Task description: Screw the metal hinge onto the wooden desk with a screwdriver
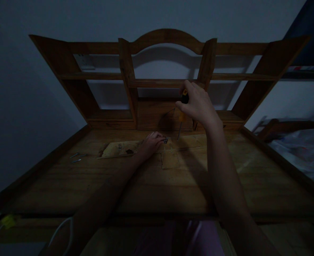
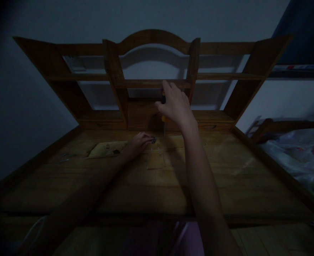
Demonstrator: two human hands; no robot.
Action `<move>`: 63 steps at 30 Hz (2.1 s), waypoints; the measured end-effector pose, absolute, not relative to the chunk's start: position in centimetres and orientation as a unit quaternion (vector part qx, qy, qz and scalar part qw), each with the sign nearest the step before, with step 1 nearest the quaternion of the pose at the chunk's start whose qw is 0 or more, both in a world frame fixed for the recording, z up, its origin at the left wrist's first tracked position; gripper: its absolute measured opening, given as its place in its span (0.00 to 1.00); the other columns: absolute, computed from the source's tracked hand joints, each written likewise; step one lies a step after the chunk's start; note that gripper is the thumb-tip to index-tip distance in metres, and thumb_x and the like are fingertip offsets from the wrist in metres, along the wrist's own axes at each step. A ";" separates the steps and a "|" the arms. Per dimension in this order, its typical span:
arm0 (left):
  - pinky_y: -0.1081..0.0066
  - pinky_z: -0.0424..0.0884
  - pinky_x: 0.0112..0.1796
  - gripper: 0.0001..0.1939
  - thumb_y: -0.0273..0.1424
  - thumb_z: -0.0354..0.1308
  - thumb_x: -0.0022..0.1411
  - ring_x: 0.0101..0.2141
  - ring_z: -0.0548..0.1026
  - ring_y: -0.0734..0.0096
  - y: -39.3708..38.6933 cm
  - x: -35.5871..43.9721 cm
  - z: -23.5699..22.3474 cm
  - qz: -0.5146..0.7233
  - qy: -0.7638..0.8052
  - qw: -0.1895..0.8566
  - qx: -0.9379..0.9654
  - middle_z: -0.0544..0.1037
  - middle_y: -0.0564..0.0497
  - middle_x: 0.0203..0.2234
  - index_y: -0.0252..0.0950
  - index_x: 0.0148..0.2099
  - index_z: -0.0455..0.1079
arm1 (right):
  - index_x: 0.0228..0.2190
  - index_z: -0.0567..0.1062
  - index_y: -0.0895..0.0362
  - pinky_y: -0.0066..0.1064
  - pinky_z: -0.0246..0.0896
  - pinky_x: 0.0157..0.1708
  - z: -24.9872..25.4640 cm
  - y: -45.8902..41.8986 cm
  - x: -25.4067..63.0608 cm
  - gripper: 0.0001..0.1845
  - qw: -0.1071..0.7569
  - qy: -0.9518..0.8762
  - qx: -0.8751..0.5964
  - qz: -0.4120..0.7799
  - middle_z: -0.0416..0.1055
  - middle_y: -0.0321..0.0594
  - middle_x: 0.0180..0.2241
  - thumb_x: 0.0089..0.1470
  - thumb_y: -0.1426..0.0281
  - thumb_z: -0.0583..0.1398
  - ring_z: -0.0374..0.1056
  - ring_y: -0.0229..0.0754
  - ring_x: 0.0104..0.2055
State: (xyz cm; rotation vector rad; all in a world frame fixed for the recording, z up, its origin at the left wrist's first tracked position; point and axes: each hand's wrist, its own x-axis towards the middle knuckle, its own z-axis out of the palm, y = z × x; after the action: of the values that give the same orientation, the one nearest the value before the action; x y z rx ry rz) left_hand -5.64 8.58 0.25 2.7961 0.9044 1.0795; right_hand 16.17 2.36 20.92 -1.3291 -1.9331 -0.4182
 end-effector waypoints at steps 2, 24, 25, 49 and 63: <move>0.61 0.70 0.48 0.09 0.31 0.56 0.71 0.47 0.72 0.63 8.7 -5.7 0.1 0.345 0.279 0.003 0.896 0.75 0.48 0.45 0.41 0.49 0.76 | 0.46 0.67 0.49 0.50 0.63 0.44 20.9 2.3 16.1 0.18 0.370 -0.753 -0.520 -0.161 0.69 0.47 0.44 0.52 0.68 0.60 0.66 0.58 0.48; 0.62 0.69 0.45 0.04 0.32 0.56 0.70 0.41 0.72 0.62 7.5 -5.3 1.3 0.336 0.319 -0.011 0.886 0.75 0.49 0.36 0.37 0.41 0.69 | 0.47 0.68 0.49 0.47 0.62 0.42 21.0 2.1 16.3 0.19 0.366 -0.755 -0.522 -0.156 0.70 0.47 0.45 0.52 0.67 0.60 0.67 0.57 0.47; 0.62 0.69 0.45 0.04 0.32 0.56 0.70 0.40 0.72 0.62 7.6 -5.3 1.3 0.339 0.320 -0.013 0.885 0.75 0.49 0.36 0.37 0.41 0.69 | 0.47 0.68 0.48 0.48 0.62 0.42 21.0 2.1 16.3 0.19 0.366 -0.755 -0.522 -0.156 0.70 0.47 0.45 0.52 0.67 0.60 0.67 0.57 0.47; 0.62 0.70 0.48 0.07 0.35 0.60 0.69 0.41 0.76 0.64 8.4 -5.5 0.8 0.366 0.334 0.032 0.868 0.79 0.51 0.36 0.39 0.38 0.72 | 0.46 0.67 0.49 0.51 0.63 0.44 21.0 2.1 16.2 0.18 0.366 -0.753 -0.524 -0.157 0.69 0.47 0.46 0.52 0.67 0.60 0.67 0.59 0.49; 0.68 0.73 0.45 0.09 0.33 0.53 0.73 0.41 0.77 0.67 7.6 -5.5 1.3 0.393 0.345 0.067 0.850 0.79 0.50 0.40 0.38 0.46 0.74 | 0.47 0.67 0.48 0.50 0.62 0.45 21.1 2.0 16.1 0.19 0.360 -0.759 -0.522 -0.149 0.70 0.47 0.46 0.52 0.67 0.60 0.67 0.58 0.49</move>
State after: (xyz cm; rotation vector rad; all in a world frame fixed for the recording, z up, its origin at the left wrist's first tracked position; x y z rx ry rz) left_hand -5.50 7.60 1.26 2.5622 1.0394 1.1838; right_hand 16.13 2.02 21.10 -1.3456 -1.9570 -0.3855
